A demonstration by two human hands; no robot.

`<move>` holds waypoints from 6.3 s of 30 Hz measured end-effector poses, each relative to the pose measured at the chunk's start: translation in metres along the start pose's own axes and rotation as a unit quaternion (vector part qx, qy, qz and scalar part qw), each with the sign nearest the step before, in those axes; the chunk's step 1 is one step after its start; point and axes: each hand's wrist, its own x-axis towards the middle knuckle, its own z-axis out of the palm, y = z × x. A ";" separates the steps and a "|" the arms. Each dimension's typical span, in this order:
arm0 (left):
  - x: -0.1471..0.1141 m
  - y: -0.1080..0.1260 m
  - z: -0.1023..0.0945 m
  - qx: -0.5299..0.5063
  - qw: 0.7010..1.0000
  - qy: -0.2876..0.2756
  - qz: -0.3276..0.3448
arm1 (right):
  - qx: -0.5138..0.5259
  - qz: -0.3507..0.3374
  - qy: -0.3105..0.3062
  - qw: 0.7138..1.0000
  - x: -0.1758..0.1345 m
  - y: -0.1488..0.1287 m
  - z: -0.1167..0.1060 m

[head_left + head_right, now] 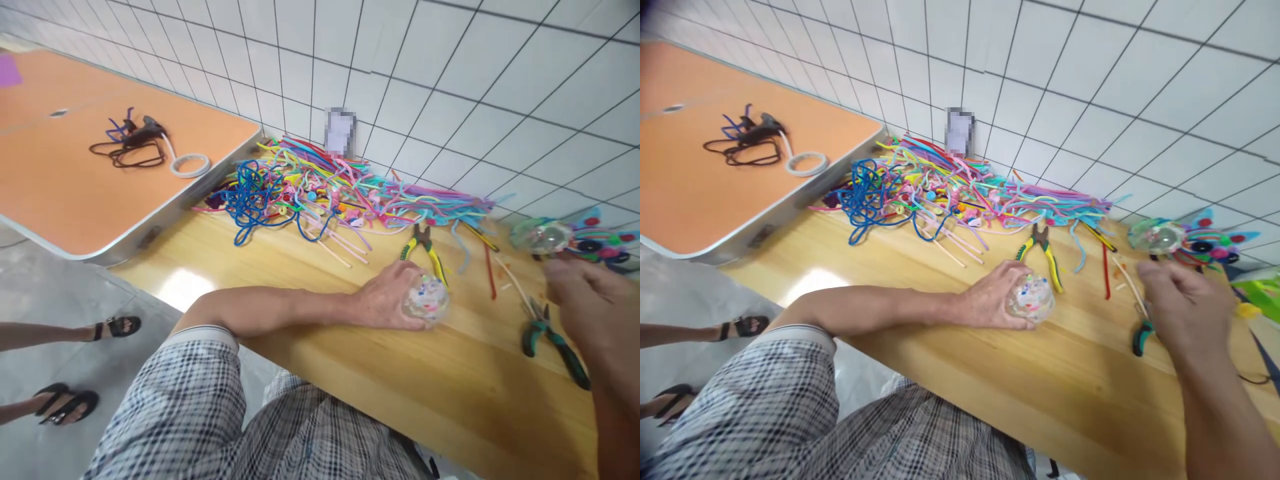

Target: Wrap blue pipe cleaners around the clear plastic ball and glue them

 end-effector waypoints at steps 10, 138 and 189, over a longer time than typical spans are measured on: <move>-0.054 0.020 -0.052 -0.024 0.999 0.008 0.048 | 0.077 -0.314 -0.265 0.908 0.040 -0.167 0.102; 0.108 0.063 -0.061 0.013 0.989 -0.142 0.048 | -0.005 -0.258 0.007 0.966 -0.057 -0.019 0.025; -0.030 -0.005 -0.030 0.014 0.995 -0.053 0.082 | 0.311 -0.054 -0.246 0.916 -0.087 -0.040 0.048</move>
